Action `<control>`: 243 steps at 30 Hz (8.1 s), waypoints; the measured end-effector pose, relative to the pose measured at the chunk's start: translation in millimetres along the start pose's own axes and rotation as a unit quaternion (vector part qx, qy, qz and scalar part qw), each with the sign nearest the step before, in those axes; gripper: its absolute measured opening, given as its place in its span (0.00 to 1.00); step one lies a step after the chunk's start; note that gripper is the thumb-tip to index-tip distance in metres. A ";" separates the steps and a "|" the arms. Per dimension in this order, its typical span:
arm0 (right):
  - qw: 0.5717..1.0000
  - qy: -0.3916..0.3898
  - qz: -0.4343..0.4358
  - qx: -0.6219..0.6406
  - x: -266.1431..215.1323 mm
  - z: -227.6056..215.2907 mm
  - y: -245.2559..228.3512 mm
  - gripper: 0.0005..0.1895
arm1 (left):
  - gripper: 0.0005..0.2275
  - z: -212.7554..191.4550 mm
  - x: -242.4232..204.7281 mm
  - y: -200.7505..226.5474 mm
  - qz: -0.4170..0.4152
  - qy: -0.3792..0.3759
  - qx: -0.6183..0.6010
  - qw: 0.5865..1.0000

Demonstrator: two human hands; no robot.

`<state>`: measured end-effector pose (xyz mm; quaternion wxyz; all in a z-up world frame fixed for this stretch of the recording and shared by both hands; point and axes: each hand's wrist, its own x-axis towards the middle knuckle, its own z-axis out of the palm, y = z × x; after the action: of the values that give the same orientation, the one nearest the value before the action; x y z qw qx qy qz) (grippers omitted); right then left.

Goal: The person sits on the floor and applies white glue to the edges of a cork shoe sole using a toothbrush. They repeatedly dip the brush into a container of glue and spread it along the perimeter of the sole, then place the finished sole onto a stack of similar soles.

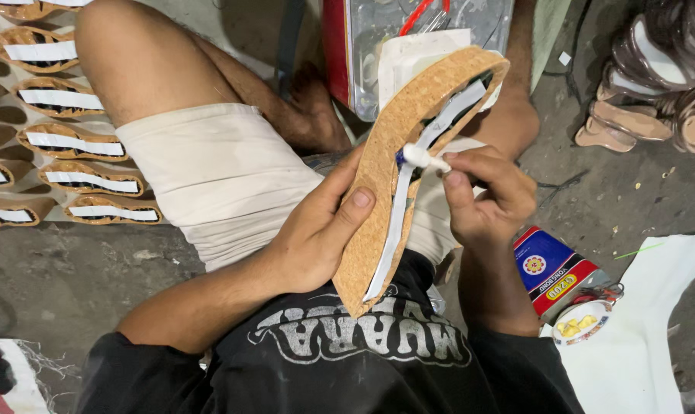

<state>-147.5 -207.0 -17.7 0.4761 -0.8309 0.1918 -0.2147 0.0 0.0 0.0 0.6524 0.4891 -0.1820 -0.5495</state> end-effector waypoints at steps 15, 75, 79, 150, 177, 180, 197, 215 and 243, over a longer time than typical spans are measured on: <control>0.997 -0.048 0.028 0.057 -6.1 8.6 -20.3 0.07 | 0.28 -4.1 3.7 2.7 0.066 0.060 0.026 0.996; 0.995 -0.090 0.021 0.036 -6.3 19.6 -39.4 0.07 | 0.28 -26.2 23.0 -20.3 0.082 0.089 -0.113 0.986; 0.994 -0.103 0.002 0.032 -5.1 15.4 -43.9 0.07 | 0.29 -24.9 23.1 -17.3 0.063 0.097 -0.129 0.985; 0.995 0.014 -0.039 0.095 34.5 38.2 -47.7 0.10 | 0.37 -27.9 32.1 -7.5 0.232 0.132 -0.052 0.962; 0.987 -0.040 -0.153 0.025 57.2 16.9 -45.3 0.07 | 0.32 -19.6 24.8 -0.1 0.194 0.150 -0.058 0.968; 0.987 -0.065 -0.146 0.036 63.0 11.3 -44.6 0.06 | 0.32 -19.6 25.5 -0.3 0.200 0.137 -0.050 0.969; 0.974 -0.077 -0.001 -0.211 56.2 -29.9 -16.5 0.04 | 0.23 -79.2 36.0 -30.8 -0.047 0.134 -0.425 0.894; 0.784 -0.216 0.008 -0.581 68.4 -68.0 -16.7 0.16 | 0.22 -57.8 20.9 -40.1 -0.055 0.044 -0.420 0.905; 0.999 0.023 -0.042 -0.008 21.3 9.0 -22.2 0.07 | 0.28 -7.4 11.3 10.2 0.052 0.045 -0.197 0.978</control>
<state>-122.4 -201.3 1.3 0.4553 -0.8370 0.1695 -0.2516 14.9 -7.7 1.8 0.7709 0.3653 -0.0659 -0.5177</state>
